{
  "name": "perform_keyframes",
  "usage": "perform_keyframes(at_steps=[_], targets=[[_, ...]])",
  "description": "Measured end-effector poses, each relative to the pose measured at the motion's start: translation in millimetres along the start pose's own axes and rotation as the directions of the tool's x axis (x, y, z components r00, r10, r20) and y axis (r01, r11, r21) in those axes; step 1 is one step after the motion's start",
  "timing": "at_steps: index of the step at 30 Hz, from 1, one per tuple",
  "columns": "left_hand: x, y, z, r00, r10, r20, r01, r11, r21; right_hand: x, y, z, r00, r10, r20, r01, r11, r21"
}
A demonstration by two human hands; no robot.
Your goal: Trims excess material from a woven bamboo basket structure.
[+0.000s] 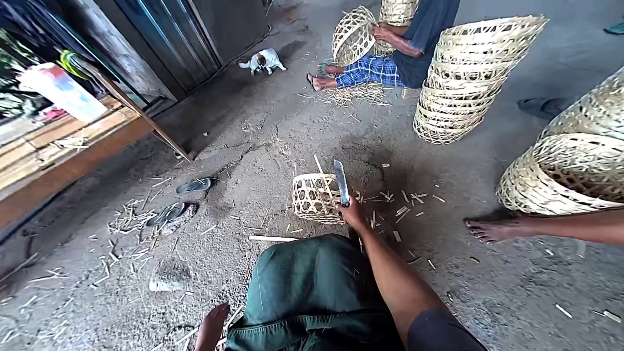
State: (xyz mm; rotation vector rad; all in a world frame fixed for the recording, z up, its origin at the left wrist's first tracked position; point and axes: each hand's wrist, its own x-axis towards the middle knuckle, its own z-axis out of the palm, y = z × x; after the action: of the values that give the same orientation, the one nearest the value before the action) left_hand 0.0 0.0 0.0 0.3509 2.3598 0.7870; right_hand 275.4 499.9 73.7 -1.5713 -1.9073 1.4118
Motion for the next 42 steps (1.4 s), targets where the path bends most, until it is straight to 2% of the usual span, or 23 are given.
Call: perform_keyframes(at_steps=[4,7,9,12,15,18,21,24,28,31,33,35,37,39,40,42], targets=[[2,81,0,0.989,0.144,0.033,-0.145,0.989,0.026,-1,0,1,0.996,0.077,0.038,-0.078,0.997,0.018],[-11,118,1,0.97,0.229,0.076,-0.23,0.973,0.005,1,4,3,0.996,0.091,0.014,-0.09,0.994,-0.061],[-14,121,3,0.957,0.268,0.107,-0.272,0.962,0.021,-1,8,2,0.998,0.059,0.01,-0.058,0.995,-0.086],[-17,109,8,0.959,0.256,0.12,-0.262,0.964,0.041,-4,14,-2,0.999,-0.025,0.025,0.028,0.993,-0.111],[-17,91,12,0.961,0.255,0.11,-0.256,0.967,-0.003,-2,26,-1,0.993,-0.111,0.046,0.116,0.982,-0.146],[-19,91,13,0.962,0.252,0.104,-0.25,0.968,-0.033,-3,31,3,0.989,-0.139,0.054,0.147,0.97,-0.194],[-19,105,13,0.964,0.245,0.101,-0.243,0.97,-0.029,-4,28,7,0.99,-0.139,0.034,0.143,0.979,-0.143],[-16,127,10,0.948,0.31,0.071,-0.307,0.951,-0.045,-2,17,3,0.983,-0.183,-0.01,0.182,0.98,-0.074],[-24,173,3,0.898,0.439,0.031,-0.416,0.87,-0.263,-13,-22,-16,0.971,-0.236,0.034,0.238,0.967,-0.093],[-42,217,-1,0.838,0.546,-0.023,-0.492,0.736,-0.466,-30,-52,-24,0.934,-0.357,0.007,0.355,0.929,-0.103],[-60,250,-4,0.761,0.634,-0.137,-0.609,0.625,-0.489,-45,-68,-30,0.872,-0.488,-0.028,0.483,0.87,-0.099],[-81,280,-9,0.625,0.723,-0.292,-0.764,0.491,-0.419,-67,-80,-38,0.768,-0.638,-0.062,0.631,0.77,-0.097],[-101,306,-18,0.483,0.754,-0.445,-0.873,0.378,-0.307,-89,-82,-45,0.632,-0.771,-0.081,0.764,0.637,-0.105],[-114,325,-29,0.389,0.749,-0.536,-0.921,0.3,-0.249,-114,-77,-55,0.537,-0.842,-0.059,0.836,0.54,-0.096],[-119,330,-33,0.383,0.763,-0.52,-0.922,0.283,-0.264,-125,-70,-59,0.51,-0.859,-0.049,0.854,0.512,-0.092],[-122,332,-35,0.395,0.844,-0.361,-0.901,0.28,-0.331,-147,-51,-66,0.498,-0.867,-0.019,0.862,0.498,-0.096]])
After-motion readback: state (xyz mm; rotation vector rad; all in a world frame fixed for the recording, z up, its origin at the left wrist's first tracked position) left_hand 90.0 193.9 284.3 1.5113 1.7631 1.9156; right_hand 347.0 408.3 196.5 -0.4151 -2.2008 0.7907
